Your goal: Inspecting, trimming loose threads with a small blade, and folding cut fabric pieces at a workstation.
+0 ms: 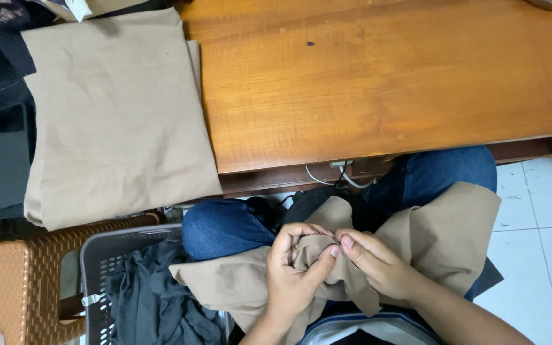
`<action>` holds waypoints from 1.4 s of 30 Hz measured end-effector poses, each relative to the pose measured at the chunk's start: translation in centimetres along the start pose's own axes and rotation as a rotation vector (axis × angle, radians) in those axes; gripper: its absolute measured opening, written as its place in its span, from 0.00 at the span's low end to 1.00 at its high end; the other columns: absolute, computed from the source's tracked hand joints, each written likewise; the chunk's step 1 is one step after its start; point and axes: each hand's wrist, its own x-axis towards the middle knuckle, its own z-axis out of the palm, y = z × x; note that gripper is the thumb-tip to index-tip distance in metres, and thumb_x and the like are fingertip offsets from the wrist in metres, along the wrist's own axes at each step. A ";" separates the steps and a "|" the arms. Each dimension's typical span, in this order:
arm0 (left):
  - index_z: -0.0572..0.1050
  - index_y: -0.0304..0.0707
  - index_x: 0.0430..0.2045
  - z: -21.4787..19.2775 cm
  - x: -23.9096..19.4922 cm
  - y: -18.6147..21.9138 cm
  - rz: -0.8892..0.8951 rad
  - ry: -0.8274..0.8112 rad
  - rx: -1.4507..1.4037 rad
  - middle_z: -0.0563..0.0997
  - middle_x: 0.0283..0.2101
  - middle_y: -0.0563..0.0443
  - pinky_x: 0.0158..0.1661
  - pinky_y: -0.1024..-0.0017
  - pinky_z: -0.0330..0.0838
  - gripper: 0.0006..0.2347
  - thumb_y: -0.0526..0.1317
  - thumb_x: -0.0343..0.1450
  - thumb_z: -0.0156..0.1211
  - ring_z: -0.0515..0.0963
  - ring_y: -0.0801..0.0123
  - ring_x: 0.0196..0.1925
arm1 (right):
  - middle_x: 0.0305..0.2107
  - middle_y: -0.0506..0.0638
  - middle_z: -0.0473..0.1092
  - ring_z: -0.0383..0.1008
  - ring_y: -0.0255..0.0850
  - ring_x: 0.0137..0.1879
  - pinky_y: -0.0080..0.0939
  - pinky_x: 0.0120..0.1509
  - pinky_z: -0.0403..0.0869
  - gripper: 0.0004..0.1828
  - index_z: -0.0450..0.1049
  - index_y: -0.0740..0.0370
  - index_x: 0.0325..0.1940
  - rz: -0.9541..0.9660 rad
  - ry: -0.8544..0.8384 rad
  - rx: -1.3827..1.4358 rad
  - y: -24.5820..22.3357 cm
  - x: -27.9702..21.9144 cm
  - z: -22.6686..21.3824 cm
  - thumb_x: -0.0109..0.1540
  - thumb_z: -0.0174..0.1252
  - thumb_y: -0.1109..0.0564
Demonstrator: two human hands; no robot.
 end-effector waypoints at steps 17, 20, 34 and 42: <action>0.65 0.36 0.26 -0.1 0.1 -0.2 -0.015 -0.006 0.036 0.75 0.30 0.47 0.38 0.77 0.71 0.09 0.30 0.59 0.60 0.75 0.71 0.34 | 0.20 0.43 0.58 0.56 0.30 0.28 0.30 0.32 0.61 0.18 0.64 0.63 0.28 0.030 0.069 -0.053 2.5 -0.1 -0.5 0.61 0.36 0.48; 0.65 0.36 0.26 -0.1 0.0 -0.2 -0.021 -0.008 0.041 0.75 0.30 0.47 0.37 0.77 0.71 0.09 0.31 0.59 0.59 0.75 0.71 0.34 | 0.21 0.43 0.60 0.58 0.29 0.29 0.30 0.34 0.62 0.18 0.65 0.63 0.28 0.058 0.064 0.012 2.1 -0.1 -0.5 0.61 0.37 0.48; 0.65 0.35 0.27 0.0 -0.1 -0.3 -0.014 -0.037 0.008 0.74 0.31 0.47 0.37 0.76 0.71 0.09 0.31 0.60 0.59 0.75 0.71 0.34 | 0.38 0.53 0.71 0.68 0.34 0.45 0.33 0.49 0.67 0.19 0.71 0.69 0.44 0.365 0.274 0.280 3.2 -0.3 -0.3 0.57 0.44 0.55; 0.65 0.36 0.26 0.0 -0.1 -0.4 -0.029 -0.030 0.003 0.74 0.31 0.47 0.38 0.76 0.70 0.09 0.31 0.59 0.60 0.75 0.71 0.35 | 0.21 0.42 0.61 0.60 0.28 0.30 0.29 0.33 0.63 0.18 0.66 0.62 0.27 0.054 0.082 0.096 3.0 0.0 -0.5 0.61 0.38 0.49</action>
